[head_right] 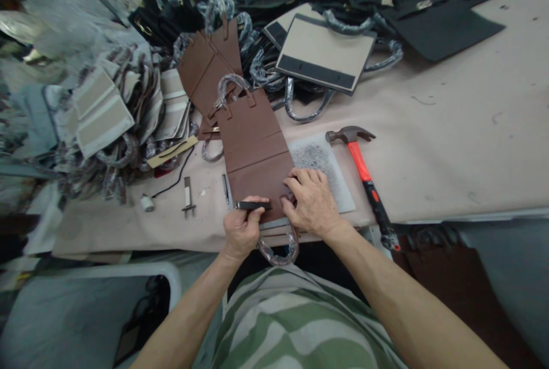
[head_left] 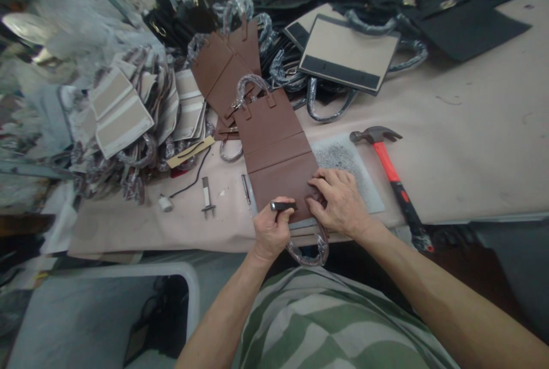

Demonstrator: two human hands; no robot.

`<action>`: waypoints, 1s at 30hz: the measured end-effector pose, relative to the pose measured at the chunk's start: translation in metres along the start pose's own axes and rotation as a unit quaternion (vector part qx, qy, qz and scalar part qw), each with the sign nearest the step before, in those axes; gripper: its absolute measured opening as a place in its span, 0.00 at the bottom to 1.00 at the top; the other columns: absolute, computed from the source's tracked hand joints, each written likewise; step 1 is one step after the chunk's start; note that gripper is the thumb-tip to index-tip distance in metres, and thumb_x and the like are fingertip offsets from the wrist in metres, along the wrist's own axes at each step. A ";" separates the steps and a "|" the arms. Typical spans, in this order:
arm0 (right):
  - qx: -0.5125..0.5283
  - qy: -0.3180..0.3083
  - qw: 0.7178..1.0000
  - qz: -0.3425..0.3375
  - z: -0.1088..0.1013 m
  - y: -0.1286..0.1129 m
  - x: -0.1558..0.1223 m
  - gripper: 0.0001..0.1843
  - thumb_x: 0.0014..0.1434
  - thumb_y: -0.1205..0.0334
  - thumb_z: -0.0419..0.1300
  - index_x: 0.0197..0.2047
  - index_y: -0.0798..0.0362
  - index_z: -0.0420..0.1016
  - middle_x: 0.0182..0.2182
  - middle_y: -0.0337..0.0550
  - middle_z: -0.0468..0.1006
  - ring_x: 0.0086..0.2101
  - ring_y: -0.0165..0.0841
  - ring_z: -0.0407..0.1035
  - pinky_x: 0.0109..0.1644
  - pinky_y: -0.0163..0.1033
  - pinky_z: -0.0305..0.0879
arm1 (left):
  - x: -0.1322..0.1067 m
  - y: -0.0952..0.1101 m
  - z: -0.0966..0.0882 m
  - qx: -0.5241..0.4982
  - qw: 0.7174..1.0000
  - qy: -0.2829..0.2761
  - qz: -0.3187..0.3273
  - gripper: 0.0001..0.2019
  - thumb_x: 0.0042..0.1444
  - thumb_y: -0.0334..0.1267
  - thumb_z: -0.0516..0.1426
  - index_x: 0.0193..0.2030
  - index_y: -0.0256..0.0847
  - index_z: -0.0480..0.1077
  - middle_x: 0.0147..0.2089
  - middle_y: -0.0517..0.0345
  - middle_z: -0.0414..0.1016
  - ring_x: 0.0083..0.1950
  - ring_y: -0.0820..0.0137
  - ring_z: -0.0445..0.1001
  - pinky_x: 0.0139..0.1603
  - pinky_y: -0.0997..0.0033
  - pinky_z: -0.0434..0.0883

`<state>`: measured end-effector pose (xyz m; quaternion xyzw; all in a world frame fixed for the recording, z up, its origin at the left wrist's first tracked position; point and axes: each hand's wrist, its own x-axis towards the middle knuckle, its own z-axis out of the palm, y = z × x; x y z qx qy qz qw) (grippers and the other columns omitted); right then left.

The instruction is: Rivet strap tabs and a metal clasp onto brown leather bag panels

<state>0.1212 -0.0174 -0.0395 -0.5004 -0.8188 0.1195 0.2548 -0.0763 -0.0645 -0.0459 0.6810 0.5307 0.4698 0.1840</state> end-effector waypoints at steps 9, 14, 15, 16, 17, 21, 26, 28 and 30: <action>0.000 0.008 1.000 -0.004 0.001 0.000 -0.001 0.17 0.59 0.58 0.62 0.50 0.55 0.74 0.52 0.53 0.73 0.52 0.47 0.64 0.57 0.51 0.54 | -0.002 0.001 0.005 0.040 0.998 -0.002 0.049 0.06 0.67 0.33 0.55 0.46 0.38 0.74 0.41 0.52 0.83 0.41 0.68 0.83 0.45 0.72 0.80; 0.062 0.017 0.998 -0.005 0.001 0.004 -0.001 0.14 0.59 0.56 0.62 0.47 0.53 0.75 0.50 0.51 0.75 0.51 0.46 0.66 0.56 0.52 0.58 | 0.003 -0.001 0.003 0.053 0.995 -0.032 0.077 0.07 0.67 0.34 0.54 0.46 0.39 0.73 0.41 0.52 0.82 0.38 0.68 0.82 0.41 0.72 0.80; 0.085 0.026 0.996 -0.008 -0.001 0.007 -0.001 0.13 0.59 0.56 0.61 0.46 0.52 0.75 0.50 0.51 0.76 0.51 0.46 0.67 0.56 0.52 0.59 | 0.003 -0.001 0.003 0.050 0.995 -0.035 0.078 0.07 0.67 0.34 0.54 0.46 0.39 0.73 0.40 0.52 0.82 0.37 0.69 0.82 0.41 0.72 0.80; 0.102 0.041 0.994 -0.006 -0.004 0.011 -0.002 0.13 0.60 0.56 0.60 0.46 0.52 0.75 0.49 0.51 0.76 0.51 0.46 0.67 0.56 0.52 0.61 | 0.004 -0.001 0.002 0.046 0.995 -0.038 0.078 0.07 0.66 0.33 0.55 0.46 0.39 0.73 0.40 0.53 0.82 0.36 0.69 0.82 0.40 0.73 0.80; 0.105 0.063 0.992 0.005 -0.009 0.017 -0.005 0.13 0.60 0.56 0.59 0.46 0.52 0.75 0.49 0.52 0.76 0.51 0.46 0.68 0.56 0.52 0.62 | 0.005 -0.002 0.002 0.040 0.995 -0.041 0.080 0.06 0.66 0.33 0.55 0.45 0.39 0.73 0.40 0.53 0.82 0.36 0.69 0.82 0.40 0.73 0.80; -0.038 0.116 0.983 0.139 -0.041 0.047 -0.022 0.17 0.61 0.56 0.57 0.50 0.57 0.74 0.49 0.61 0.73 0.52 0.51 0.67 0.57 0.54 0.63 | 0.005 -0.004 0.004 0.021 0.996 -0.046 0.078 0.06 0.65 0.32 0.55 0.45 0.39 0.73 0.39 0.53 0.82 0.37 0.69 0.82 0.40 0.72 0.79; -0.001 0.004 0.926 0.377 -0.073 0.075 -0.035 0.08 0.53 0.62 0.58 0.37 0.55 0.74 0.30 0.50 0.73 0.31 0.41 0.68 0.37 0.46 0.66 | 0.005 -0.007 0.009 0.002 0.998 -0.038 0.054 0.06 0.65 0.33 0.54 0.44 0.39 0.72 0.38 0.53 0.81 0.36 0.69 0.81 0.41 0.71 0.79; 0.166 -0.020 0.888 0.429 -0.080 0.074 -0.028 0.05 0.54 0.63 0.55 0.28 0.50 0.69 0.20 0.35 0.65 0.21 0.33 0.58 0.26 0.39 0.63 | 0.005 -0.007 0.010 0.005 0.998 -0.039 0.053 0.06 0.65 0.33 0.54 0.44 0.39 0.72 0.38 0.53 0.81 0.37 0.68 0.81 0.41 0.70 0.79; 0.289 -0.046 0.856 0.427 -0.088 0.065 -0.016 0.10 0.56 0.62 0.52 0.23 0.47 0.64 0.17 0.29 0.60 0.18 0.29 0.51 0.20 0.36 0.59 | 0.005 -0.007 0.011 0.007 0.998 -0.037 0.051 0.05 0.64 0.33 0.54 0.43 0.40 0.71 0.37 0.53 0.81 0.36 0.67 0.81 0.40 0.70 0.78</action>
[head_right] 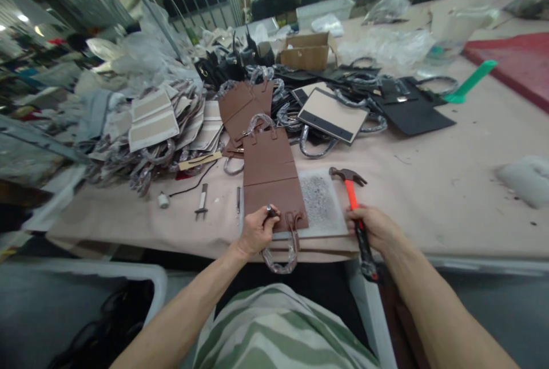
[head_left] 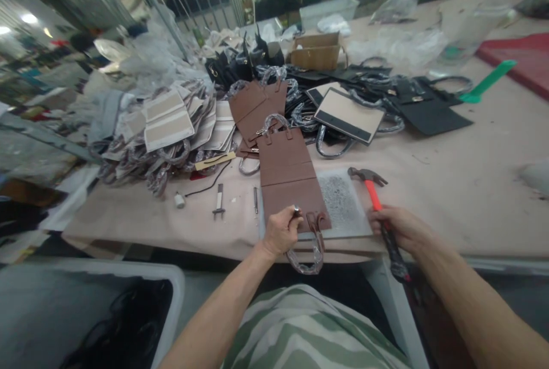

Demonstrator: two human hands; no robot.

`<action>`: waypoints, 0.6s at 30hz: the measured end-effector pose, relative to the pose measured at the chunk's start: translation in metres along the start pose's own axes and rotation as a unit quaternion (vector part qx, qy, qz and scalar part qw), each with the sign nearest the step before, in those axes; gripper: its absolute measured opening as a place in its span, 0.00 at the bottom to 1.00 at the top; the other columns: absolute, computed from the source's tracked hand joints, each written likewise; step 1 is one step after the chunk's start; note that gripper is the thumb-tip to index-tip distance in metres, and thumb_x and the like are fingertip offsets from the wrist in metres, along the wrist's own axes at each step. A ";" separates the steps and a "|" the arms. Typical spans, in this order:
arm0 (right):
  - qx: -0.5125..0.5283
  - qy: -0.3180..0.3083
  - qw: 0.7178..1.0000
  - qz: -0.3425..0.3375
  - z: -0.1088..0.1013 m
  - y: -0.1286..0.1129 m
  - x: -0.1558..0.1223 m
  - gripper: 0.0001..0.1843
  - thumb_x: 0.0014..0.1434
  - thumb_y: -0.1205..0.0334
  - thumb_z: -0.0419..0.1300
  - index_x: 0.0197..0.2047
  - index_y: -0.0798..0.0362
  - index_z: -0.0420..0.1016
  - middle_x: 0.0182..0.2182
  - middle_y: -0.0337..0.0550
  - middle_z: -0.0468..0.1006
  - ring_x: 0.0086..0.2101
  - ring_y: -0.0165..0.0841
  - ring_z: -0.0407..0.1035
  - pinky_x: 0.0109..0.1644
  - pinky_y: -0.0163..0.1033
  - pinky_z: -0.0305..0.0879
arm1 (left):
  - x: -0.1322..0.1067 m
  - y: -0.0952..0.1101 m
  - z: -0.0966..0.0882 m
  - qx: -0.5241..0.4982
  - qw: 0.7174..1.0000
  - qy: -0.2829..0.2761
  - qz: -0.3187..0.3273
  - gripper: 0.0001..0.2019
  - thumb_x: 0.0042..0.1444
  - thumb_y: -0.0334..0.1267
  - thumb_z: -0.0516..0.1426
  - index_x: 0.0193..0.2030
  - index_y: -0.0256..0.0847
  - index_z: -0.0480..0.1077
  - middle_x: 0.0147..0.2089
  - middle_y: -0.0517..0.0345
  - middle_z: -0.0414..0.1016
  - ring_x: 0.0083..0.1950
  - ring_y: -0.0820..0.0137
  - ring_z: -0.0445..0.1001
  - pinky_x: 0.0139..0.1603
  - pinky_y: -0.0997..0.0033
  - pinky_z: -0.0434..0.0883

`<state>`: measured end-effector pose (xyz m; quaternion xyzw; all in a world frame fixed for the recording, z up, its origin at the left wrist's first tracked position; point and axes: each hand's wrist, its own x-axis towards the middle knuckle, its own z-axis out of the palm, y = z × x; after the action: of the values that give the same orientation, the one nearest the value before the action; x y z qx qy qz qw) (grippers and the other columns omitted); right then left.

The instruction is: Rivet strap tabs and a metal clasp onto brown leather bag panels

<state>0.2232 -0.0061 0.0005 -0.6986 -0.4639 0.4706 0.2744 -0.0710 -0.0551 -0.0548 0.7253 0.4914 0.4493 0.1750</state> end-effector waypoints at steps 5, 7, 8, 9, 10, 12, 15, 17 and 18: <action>0.083 -0.044 0.995 -0.026 0.001 -0.050 -0.039 0.12 0.61 0.56 0.54 0.27 0.46 0.56 0.19 0.30 0.57 0.16 0.27 0.51 0.17 0.32 0.52 | 0.001 0.001 0.000 0.001 1.000 0.001 -0.001 0.04 0.63 0.32 0.55 0.42 0.41 0.71 0.35 0.54 0.80 0.36 0.66 0.80 0.40 0.70 0.78; 0.080 0.002 0.993 -0.084 0.001 -0.064 -0.065 0.16 0.64 0.46 0.54 0.32 0.46 0.59 0.20 0.31 0.59 0.16 0.28 0.54 0.18 0.33 0.52 | 0.001 0.000 0.000 0.003 1.000 -0.005 -0.006 0.04 0.63 0.32 0.54 0.42 0.41 0.71 0.35 0.54 0.80 0.36 0.67 0.80 0.40 0.70 0.77; 0.043 0.038 0.989 -0.135 0.002 -0.069 -0.077 0.17 0.65 0.42 0.53 0.33 0.46 0.61 0.20 0.33 0.61 0.17 0.30 0.56 0.19 0.34 0.52 | 0.000 0.000 0.000 0.005 1.000 -0.009 -0.008 0.05 0.63 0.32 0.54 0.42 0.41 0.71 0.36 0.54 0.80 0.36 0.67 0.80 0.40 0.70 0.77; -0.013 0.071 0.978 -0.194 0.003 -0.072 -0.088 0.19 0.65 0.39 0.52 0.33 0.46 0.63 0.19 0.34 0.62 0.18 0.31 0.57 0.20 0.35 0.52 | 0.000 -0.001 0.000 0.008 1.000 -0.011 -0.009 0.05 0.63 0.32 0.54 0.42 0.41 0.71 0.36 0.54 0.80 0.37 0.66 0.80 0.41 0.70 0.77; -0.083 0.090 0.960 -0.251 0.006 -0.074 -0.096 0.20 0.65 0.38 0.50 0.33 0.46 0.64 0.18 0.36 0.63 0.18 0.32 0.57 0.21 0.37 0.51 | 0.000 -0.002 0.001 0.012 1.000 -0.012 -0.008 0.05 0.63 0.32 0.54 0.43 0.41 0.71 0.37 0.53 0.80 0.37 0.66 0.81 0.41 0.69 0.77; -0.216 0.075 0.916 -0.330 0.012 -0.075 -0.106 0.22 0.65 0.38 0.48 0.30 0.45 0.62 0.16 0.37 0.62 0.17 0.32 0.54 0.23 0.39 0.46 | -0.001 -0.004 0.002 0.020 1.000 -0.009 -0.002 0.05 0.63 0.32 0.54 0.42 0.41 0.71 0.36 0.53 0.80 0.37 0.66 0.81 0.41 0.69 0.77; -0.336 -0.016 0.874 -0.351 0.009 -0.083 -0.109 0.22 0.66 0.40 0.46 0.27 0.45 0.60 0.14 0.38 0.62 0.14 0.32 0.48 0.24 0.41 0.38 | -0.002 -0.006 0.003 0.023 1.000 -0.014 0.002 0.05 0.63 0.32 0.54 0.42 0.41 0.71 0.35 0.54 0.80 0.35 0.66 0.81 0.39 0.70 0.77; -0.332 -0.014 0.877 -0.349 -0.004 -0.094 -0.111 0.21 0.65 0.40 0.48 0.28 0.45 0.61 0.15 0.38 0.62 0.16 0.32 0.49 0.25 0.41 0.37 | -0.003 -0.006 0.003 0.018 1.000 -0.019 0.003 0.05 0.63 0.32 0.55 0.43 0.41 0.71 0.36 0.54 0.80 0.36 0.66 0.81 0.39 0.70 0.77; -0.304 0.005 0.888 -0.344 -0.013 -0.099 -0.114 0.20 0.65 0.40 0.49 0.30 0.45 0.63 0.16 0.39 0.63 0.17 0.33 0.52 0.26 0.41 0.39 | -0.002 -0.006 0.003 0.014 1.000 -0.018 0.004 0.05 0.63 0.32 0.55 0.43 0.41 0.71 0.37 0.54 0.80 0.37 0.66 0.81 0.40 0.70 0.77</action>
<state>0.1815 -0.0669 0.1329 -0.5468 -0.7942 0.1788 0.1958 -0.0722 -0.0540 -0.0614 0.7380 0.4912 0.4298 0.1715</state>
